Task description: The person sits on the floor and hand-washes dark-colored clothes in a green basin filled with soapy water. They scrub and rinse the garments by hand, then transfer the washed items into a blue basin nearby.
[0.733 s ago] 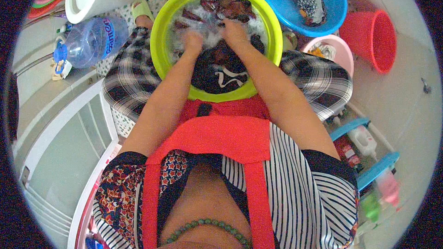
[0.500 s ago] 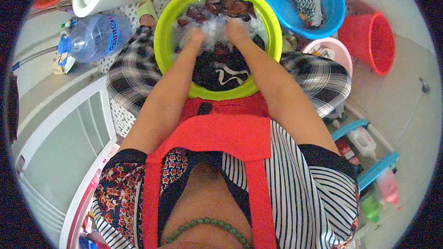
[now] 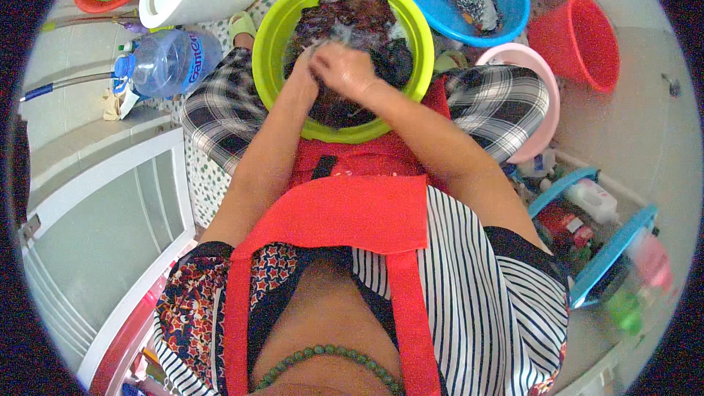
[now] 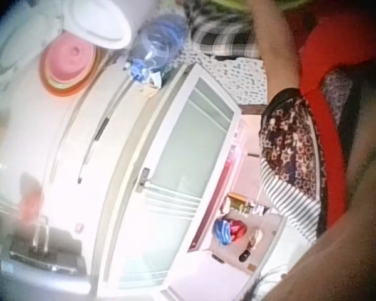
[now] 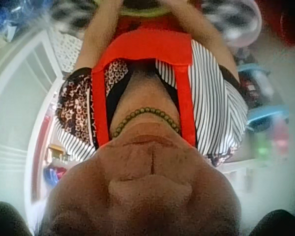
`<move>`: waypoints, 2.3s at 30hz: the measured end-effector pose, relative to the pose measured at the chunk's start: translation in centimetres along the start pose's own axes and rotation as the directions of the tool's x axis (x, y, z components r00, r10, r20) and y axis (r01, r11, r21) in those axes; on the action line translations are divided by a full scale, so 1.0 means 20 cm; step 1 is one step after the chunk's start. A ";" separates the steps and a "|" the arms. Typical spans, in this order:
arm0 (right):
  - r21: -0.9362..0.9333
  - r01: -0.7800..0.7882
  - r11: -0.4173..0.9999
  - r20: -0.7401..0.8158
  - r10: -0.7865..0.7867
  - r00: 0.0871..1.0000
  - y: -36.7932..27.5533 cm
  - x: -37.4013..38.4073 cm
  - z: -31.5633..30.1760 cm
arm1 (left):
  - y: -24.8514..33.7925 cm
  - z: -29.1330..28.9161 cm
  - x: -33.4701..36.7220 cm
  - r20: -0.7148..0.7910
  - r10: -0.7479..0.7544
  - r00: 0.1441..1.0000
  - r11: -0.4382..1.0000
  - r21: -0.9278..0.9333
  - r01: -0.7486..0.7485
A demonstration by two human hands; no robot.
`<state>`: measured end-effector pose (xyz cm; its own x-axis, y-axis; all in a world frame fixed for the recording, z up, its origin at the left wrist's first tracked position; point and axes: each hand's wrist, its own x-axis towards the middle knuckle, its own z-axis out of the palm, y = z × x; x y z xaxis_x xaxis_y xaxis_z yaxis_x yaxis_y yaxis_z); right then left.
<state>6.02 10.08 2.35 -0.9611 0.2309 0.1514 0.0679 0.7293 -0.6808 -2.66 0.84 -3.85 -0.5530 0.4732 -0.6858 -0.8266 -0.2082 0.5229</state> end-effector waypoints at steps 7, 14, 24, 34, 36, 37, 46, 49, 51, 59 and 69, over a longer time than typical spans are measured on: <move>0.079 0.028 0.996 -0.065 -0.023 0.998 0.11 -0.08 -0.21 | 0.11 0.06 -0.10 0.128 -0.127 0.984 0.966 -0.210 0.152; 0.208 0.097 0.973 -0.037 -0.092 0.995 0.13 -0.05 -0.03 | -0.04 0.18 -0.14 0.288 0.008 0.958 0.899 -0.422 0.119; 0.119 0.226 0.967 0.186 -0.246 0.951 -0.41 -0.15 -0.19 | 0.13 -0.09 -0.11 0.298 -0.337 0.893 0.816 -0.382 0.435; 0.116 -0.107 0.987 -0.039 0.112 0.993 -0.11 0.06 -0.21 | -0.01 0.06 -0.20 0.362 -0.150 0.920 0.910 -0.313 0.272; 0.256 -0.075 0.964 -0.058 0.092 0.994 -0.16 -0.01 -0.08 | -0.01 -0.05 -0.13 0.363 -0.134 0.922 0.912 -0.318 0.258; 0.220 -0.057 0.974 -0.056 0.071 0.996 -0.26 -0.05 -0.06 | -0.02 -0.14 -0.08 0.401 -0.143 0.905 0.895 -0.339 0.291; 0.153 -0.108 0.982 -0.078 0.121 0.990 0.16 0.04 -0.03 | 0.10 0.08 -0.33 -0.099 -0.179 0.979 0.949 -0.280 0.145; 0.174 -0.396 0.902 -0.056 0.410 0.910 0.29 0.11 -0.04 | 0.07 -0.15 -0.09 -0.002 0.001 1.000 0.940 -0.340 -0.002; 0.163 -0.226 0.960 -0.086 0.242 0.966 0.31 0.12 -0.06 | 0.00 -0.35 0.16 -0.174 0.038 0.984 0.980 -0.184 -0.071; -0.333 0.035 0.942 0.160 0.019 0.987 0.35 0.12 -0.04 | -0.21 -0.55 0.62 -0.199 0.326 0.924 0.401 0.914 0.055; -0.166 -0.232 0.958 0.295 0.273 0.916 0.69 0.09 0.27 | -0.17 -0.35 0.45 -0.217 0.343 0.914 -0.177 0.941 0.290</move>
<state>3.84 16.96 -10.64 -0.9404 0.2205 -0.2588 0.3328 0.7525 -0.5683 -5.55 -0.18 -15.24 -0.8117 0.1750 -0.5572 0.0841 0.9791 0.1850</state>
